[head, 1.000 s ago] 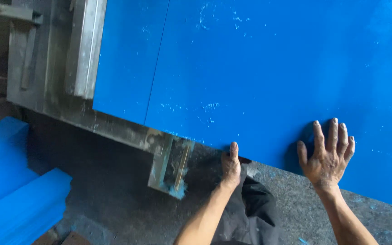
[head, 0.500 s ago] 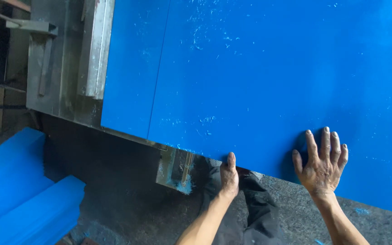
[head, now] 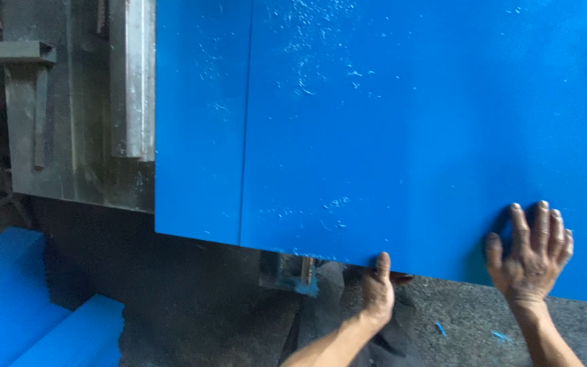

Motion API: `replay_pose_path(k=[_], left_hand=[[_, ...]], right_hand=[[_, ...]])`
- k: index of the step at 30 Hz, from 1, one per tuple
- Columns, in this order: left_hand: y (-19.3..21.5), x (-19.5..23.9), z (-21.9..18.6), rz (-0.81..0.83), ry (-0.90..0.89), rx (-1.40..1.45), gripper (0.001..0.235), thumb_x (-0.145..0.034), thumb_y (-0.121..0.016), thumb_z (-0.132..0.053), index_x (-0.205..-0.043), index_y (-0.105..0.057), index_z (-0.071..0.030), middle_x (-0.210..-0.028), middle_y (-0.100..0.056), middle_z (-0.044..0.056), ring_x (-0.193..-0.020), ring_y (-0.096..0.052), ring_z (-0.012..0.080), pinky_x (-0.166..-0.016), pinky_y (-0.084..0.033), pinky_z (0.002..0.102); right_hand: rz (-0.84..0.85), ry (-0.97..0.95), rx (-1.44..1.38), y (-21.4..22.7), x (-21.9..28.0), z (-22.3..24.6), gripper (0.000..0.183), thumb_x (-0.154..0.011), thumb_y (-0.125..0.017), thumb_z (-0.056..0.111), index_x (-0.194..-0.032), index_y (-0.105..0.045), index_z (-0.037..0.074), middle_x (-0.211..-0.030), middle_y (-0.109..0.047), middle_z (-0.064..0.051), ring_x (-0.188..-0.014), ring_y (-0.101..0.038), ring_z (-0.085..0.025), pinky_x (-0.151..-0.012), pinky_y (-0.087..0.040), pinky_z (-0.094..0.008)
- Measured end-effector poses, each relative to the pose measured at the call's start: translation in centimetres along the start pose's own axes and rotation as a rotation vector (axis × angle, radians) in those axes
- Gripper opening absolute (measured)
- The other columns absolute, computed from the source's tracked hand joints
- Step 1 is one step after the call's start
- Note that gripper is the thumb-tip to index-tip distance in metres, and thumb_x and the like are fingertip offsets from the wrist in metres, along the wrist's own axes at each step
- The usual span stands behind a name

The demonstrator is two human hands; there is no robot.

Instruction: Cutting large blue foam sheets into smaller strips using a table saw.

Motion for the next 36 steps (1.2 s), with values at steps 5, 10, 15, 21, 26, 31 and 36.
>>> replay_pose_path(k=[5, 10, 15, 21, 26, 31, 36], left_hand=[[1.4, 1.7, -0.4, 0.065, -0.027, 0.071, 0.074, -0.087, -0.065, -0.064, -0.122, -0.059, 0.001, -0.107, -0.073, 0.013, -0.098, -0.076, 0.0265, -0.080, -0.067, 0.042], [4.5, 0.6, 5.2, 0.122, 0.047, 0.087, 0.077, -0.088, -0.065, -0.063, -0.129, -0.057, 0.001, -0.118, -0.071, 0.014, -0.108, -0.075, 0.0231, -0.086, -0.063, 0.041], [5.7, 2.9, 5.4, 0.103, 0.078, 0.167, 0.066, -0.091, -0.067, -0.055, -0.126, -0.057, 0.000, -0.111, -0.071, 0.010, -0.102, -0.073, 0.0249, -0.088, -0.066, 0.043], [7.7, 4.8, 7.5, 0.131, 0.032, 0.159, 0.062, -0.096, -0.067, -0.051, -0.122, -0.059, 0.006, -0.109, -0.073, 0.014, -0.100, -0.075, 0.0253, -0.089, -0.068, 0.044], [8.8, 6.9, 8.1, 0.142, 0.043, 0.185, 0.061, -0.094, -0.067, -0.051, -0.124, -0.058, 0.001, -0.113, -0.072, 0.013, -0.104, -0.075, 0.0251, -0.089, -0.065, 0.044], [10.7, 9.8, 6.9, 0.179, 0.054, 0.171, 0.056, -0.096, -0.068, -0.050, -0.120, -0.061, 0.000, -0.108, -0.074, 0.015, -0.100, -0.076, 0.0283, -0.086, -0.067, 0.044], [16.4, 13.7, 0.1, 0.612, 0.235, -0.001, 0.031, -0.112, -0.065, -0.031, -0.102, -0.064, -0.002, -0.087, -0.073, 0.014, -0.077, -0.072, 0.0261, -0.067, -0.062, 0.036]], right_hand=[[-0.022, -0.086, -0.009, -0.5, 2.2, 1.2, 0.059, -0.109, -0.047, 0.047, -0.156, -0.051, 0.011, -0.167, -0.036, -0.026, -0.161, -0.026, -0.042, -0.131, -0.015, -0.063], [-0.034, -0.083, -0.081, 1.8, 2.0, 5.1, 0.059, -0.099, -0.045, 0.042, -0.148, -0.050, 0.008, -0.161, -0.037, -0.029, -0.151, -0.027, -0.046, -0.120, -0.015, -0.065], [-0.029, -0.131, -0.075, 1.8, 4.9, 6.4, 0.059, -0.102, -0.043, 0.039, -0.151, -0.049, 0.006, -0.160, -0.036, -0.031, -0.150, -0.026, -0.048, -0.119, -0.015, -0.067], [-0.029, -0.147, -0.057, 2.0, 7.7, 6.6, 0.059, -0.100, -0.044, 0.038, -0.149, -0.050, 0.005, -0.159, -0.036, -0.031, -0.149, -0.027, -0.048, -0.118, -0.016, -0.066], [-0.032, -0.116, -0.062, 1.9, 11.0, 6.1, 0.058, -0.102, -0.043, 0.038, -0.150, -0.050, 0.005, -0.161, -0.036, -0.031, -0.151, -0.027, -0.048, -0.120, -0.017, -0.066], [-0.049, -0.123, -0.065, 2.4, 14.5, 6.1, 0.057, -0.102, -0.044, 0.036, -0.150, -0.051, 0.006, -0.162, -0.036, -0.030, -0.151, -0.027, -0.047, -0.120, -0.016, -0.066], [-0.070, -0.097, -0.032, 1.8, 18.0, 5.0, 0.060, -0.100, -0.047, 0.036, -0.152, -0.051, 0.006, -0.164, -0.037, -0.030, -0.155, -0.028, -0.048, -0.122, -0.016, -0.065]])
Point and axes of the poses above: each hand's wrist, its own x-axis away from the middle knuckle, its own y-axis out of the back of the hand, z = x × y, the point moved 1 cm from there along -x, towards the middle knuckle
